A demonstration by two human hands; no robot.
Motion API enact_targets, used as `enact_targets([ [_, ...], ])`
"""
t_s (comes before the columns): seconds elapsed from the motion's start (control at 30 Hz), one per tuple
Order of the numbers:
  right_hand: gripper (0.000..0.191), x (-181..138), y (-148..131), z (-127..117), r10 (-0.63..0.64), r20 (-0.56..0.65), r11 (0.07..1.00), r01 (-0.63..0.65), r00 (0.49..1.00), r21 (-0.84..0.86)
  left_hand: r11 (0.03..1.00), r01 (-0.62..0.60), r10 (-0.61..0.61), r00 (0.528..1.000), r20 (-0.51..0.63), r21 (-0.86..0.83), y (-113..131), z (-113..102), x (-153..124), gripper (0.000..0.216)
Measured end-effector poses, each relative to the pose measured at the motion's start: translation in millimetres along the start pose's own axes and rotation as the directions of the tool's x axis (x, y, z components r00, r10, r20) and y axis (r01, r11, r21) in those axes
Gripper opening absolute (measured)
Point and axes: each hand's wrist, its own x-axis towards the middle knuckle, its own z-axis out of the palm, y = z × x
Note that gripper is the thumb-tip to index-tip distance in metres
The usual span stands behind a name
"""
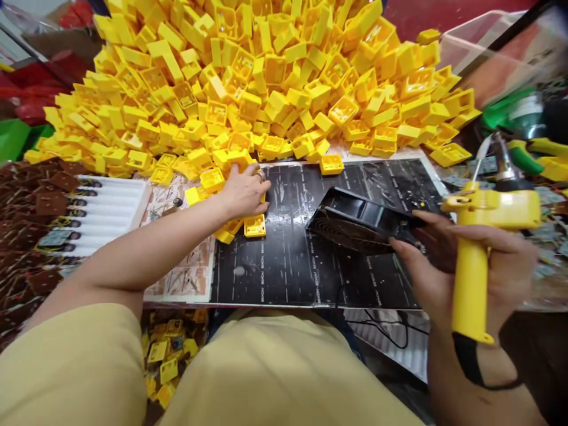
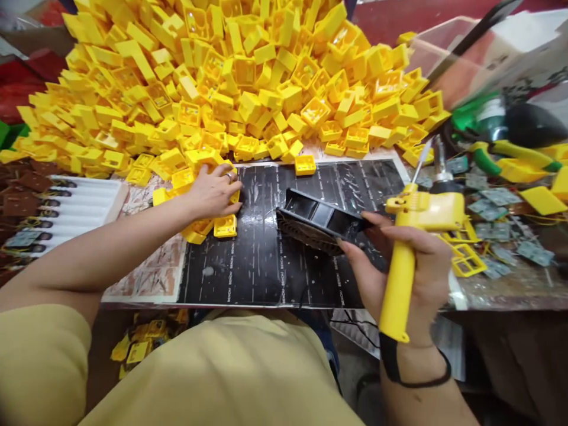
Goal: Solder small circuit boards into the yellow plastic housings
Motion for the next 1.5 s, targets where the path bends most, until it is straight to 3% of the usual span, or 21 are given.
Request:
enact_targets([
  [0.07,0.060,9,-6,19,-0.067,0.015,0.996,0.066,0.998,0.055,0.999,-0.050,0.050,0.999,0.001,-0.005,-11,6,-22,0.041],
  [0.2,0.045,29,-16,67,-0.041,0.089,0.995,0.032,0.995,0.095,0.992,-0.123,0.122,0.992,-0.006,-0.036,-27,17,-55,0.042],
  [0.27,0.042,38,-16,89,-0.044,0.133,0.996,0.034,0.990,0.083,0.989,-0.127,0.122,0.990,-0.069,-0.075,-33,23,-66,0.042],
  [0.37,0.046,48,-15,104,-0.106,0.182,0.993,0.094,0.978,0.073,0.970,-0.067,-0.001,0.960,-0.279,-0.233,-41,30,-84,0.046],
  [0.47,0.053,46,-26,99,-0.174,0.188,0.985,0.174,0.967,0.014,0.902,-0.004,-0.203,0.878,-0.433,-0.431,-39,29,-114,0.056],
  [0.53,0.060,36,-42,96,-0.299,0.184,0.953,0.304,0.936,0.002,0.855,-0.039,-0.258,0.834,-0.489,-0.517,-27,28,-141,0.058],
  [0.6,0.067,20,-57,100,-0.471,0.257,0.881,0.463,0.844,0.095,0.815,-0.138,-0.231,0.814,-0.533,-0.563,-7,31,-167,0.055],
  [0.7,0.055,-2,-70,125,-0.611,0.461,0.789,0.546,0.644,0.281,0.757,-0.247,-0.152,0.834,-0.530,-0.605,22,50,-194,0.053],
  [0.8,0.040,-11,-66,159,-0.663,0.588,0.726,0.588,0.463,0.356,0.800,-0.159,-0.149,0.881,-0.449,-0.578,36,74,-208,0.054],
  [0.9,0.039,-9,-59,175,-0.666,0.644,0.697,0.622,0.377,0.357,0.828,-0.061,-0.188,0.906,-0.378,-0.558,36,81,-217,0.062],
  [1.0,0.031,-10,-61,162,-0.637,0.646,0.696,0.675,0.421,0.246,0.849,0.049,-0.253,0.912,-0.324,-0.527,37,74,-221,0.066],
  [1.1,0.027,-21,-72,132,-0.583,0.621,0.700,0.711,0.524,0.058,0.884,0.229,-0.348,0.904,-0.248,-0.408,44,64,-216,0.070],
  [1.17,0.030,-32,-80,111,-0.542,0.614,0.714,0.700,0.573,-0.023,0.898,0.270,-0.363,0.900,-0.239,-0.347,50,59,-209,0.063],
  [1.23,0.037,-41,-84,96,-0.508,0.617,0.744,0.667,0.601,-0.037,0.918,0.164,-0.277,0.917,-0.288,-0.361,55,57,-202,0.052],
  [1.3,0.045,-46,-83,87,-0.479,0.613,0.806,0.592,0.629,0.022,0.912,-0.021,-0.143,0.920,-0.365,-0.410,58,55,-196,0.046],
  [1.37,0.051,-46,-78,87,-0.459,0.618,0.854,0.508,0.638,0.110,0.885,-0.122,-0.102,0.891,-0.443,-0.449,58,53,-191,0.045],
  [1.4,0.052,-46,-74,89,-0.457,0.632,0.867,0.473,0.626,0.159,0.883,-0.102,-0.143,0.871,-0.469,-0.458,56,52,-189,0.045],
  [1.5,0.047,-46,-66,100,-0.485,0.663,0.864,0.430,0.570,0.263,0.889,0.113,-0.339,0.814,-0.472,-0.443,42,52,-180,0.043],
])
